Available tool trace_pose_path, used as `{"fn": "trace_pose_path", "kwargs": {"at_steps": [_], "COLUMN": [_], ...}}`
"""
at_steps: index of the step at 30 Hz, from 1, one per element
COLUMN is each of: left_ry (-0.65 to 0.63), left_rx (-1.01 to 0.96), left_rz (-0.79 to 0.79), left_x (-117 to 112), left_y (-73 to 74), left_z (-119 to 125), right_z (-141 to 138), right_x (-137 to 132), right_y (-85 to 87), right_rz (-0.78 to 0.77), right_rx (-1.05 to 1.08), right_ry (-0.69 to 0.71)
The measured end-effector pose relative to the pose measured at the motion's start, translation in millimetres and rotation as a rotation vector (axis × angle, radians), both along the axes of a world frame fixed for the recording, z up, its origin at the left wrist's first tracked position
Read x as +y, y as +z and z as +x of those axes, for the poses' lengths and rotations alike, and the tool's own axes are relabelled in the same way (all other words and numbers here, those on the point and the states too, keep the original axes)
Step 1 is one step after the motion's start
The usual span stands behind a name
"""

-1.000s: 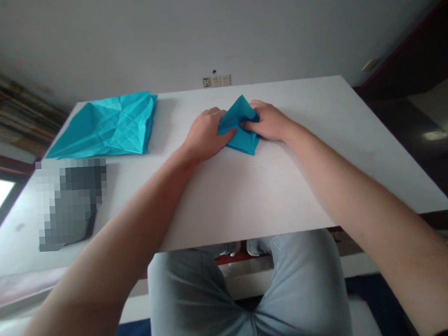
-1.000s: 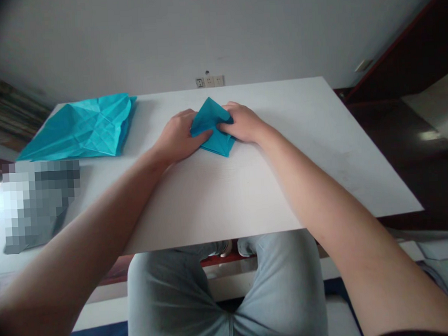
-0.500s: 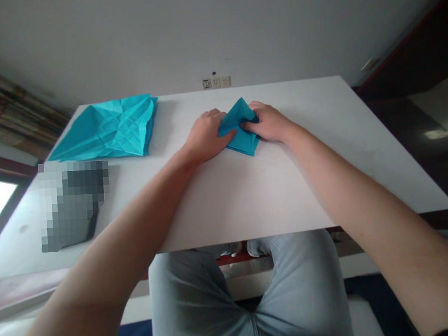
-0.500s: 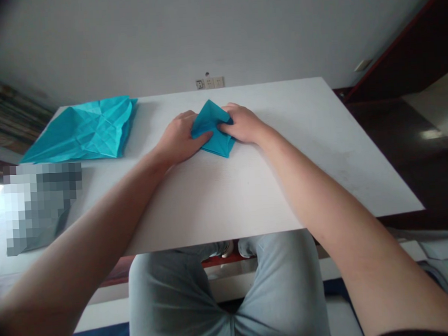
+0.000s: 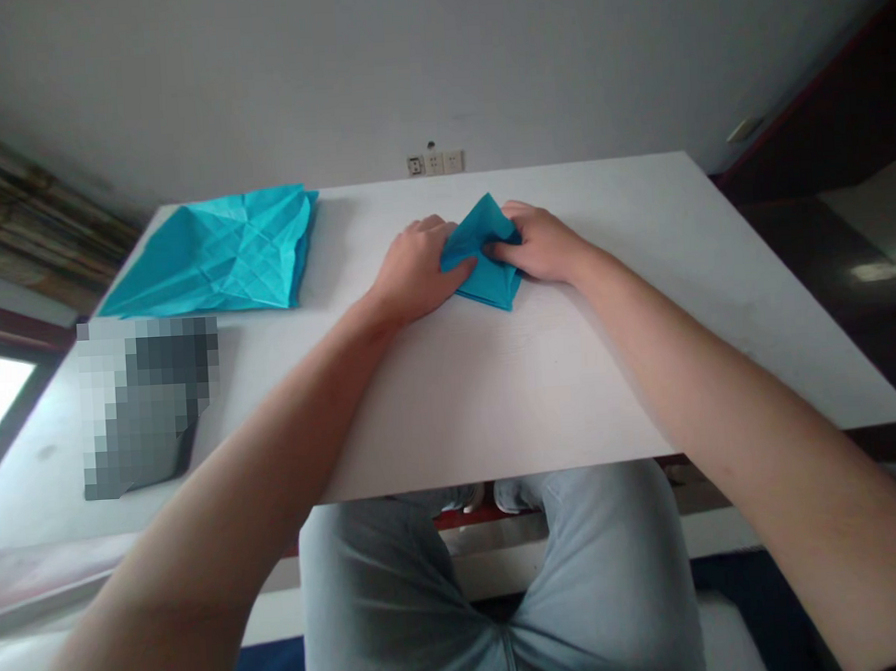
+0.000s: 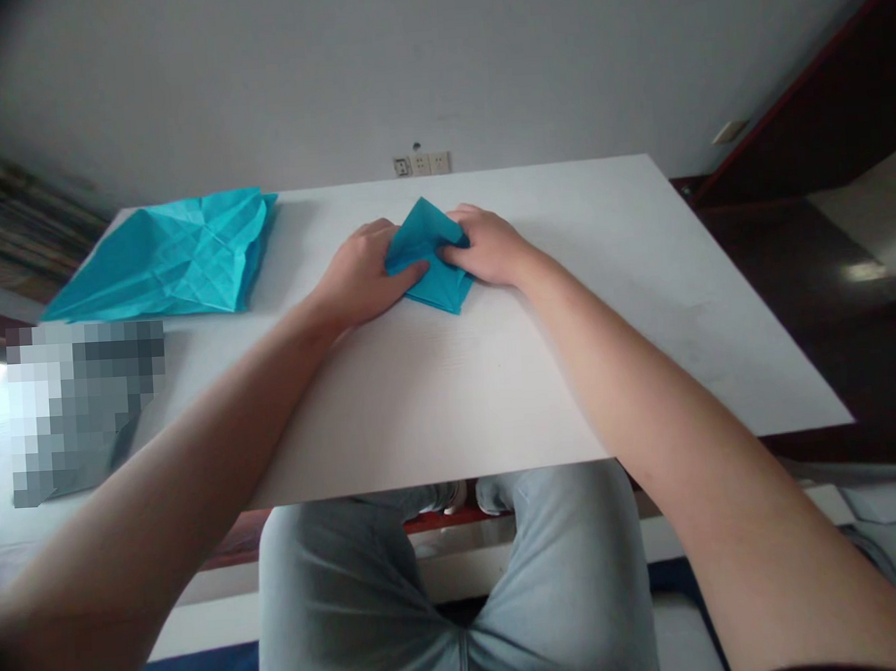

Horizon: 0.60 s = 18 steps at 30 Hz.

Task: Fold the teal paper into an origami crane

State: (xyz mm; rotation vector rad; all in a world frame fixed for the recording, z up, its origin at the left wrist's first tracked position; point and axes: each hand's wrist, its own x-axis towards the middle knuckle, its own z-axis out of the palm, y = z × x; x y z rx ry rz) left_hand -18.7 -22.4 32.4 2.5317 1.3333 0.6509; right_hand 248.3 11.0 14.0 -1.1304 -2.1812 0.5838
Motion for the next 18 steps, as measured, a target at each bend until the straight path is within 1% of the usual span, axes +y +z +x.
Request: {"fn": "trace_pose_path", "kwargs": {"at_steps": [4, 18], "left_ry": [-0.004, -0.012], "left_rx": [0.007, -0.001], "left_rz": [0.013, 0.003], "left_x": [1.4, -0.6], "left_y": [-2.6, -0.6], "left_z": [-1.1, -0.5], "right_z": [1.5, -1.0], "right_x": [0.6, -2.6], "right_y": [-1.2, 1.7], "right_rz": [0.001, 0.003], "right_rx": [-0.007, -0.006], "right_ry": [0.005, -0.009]}}
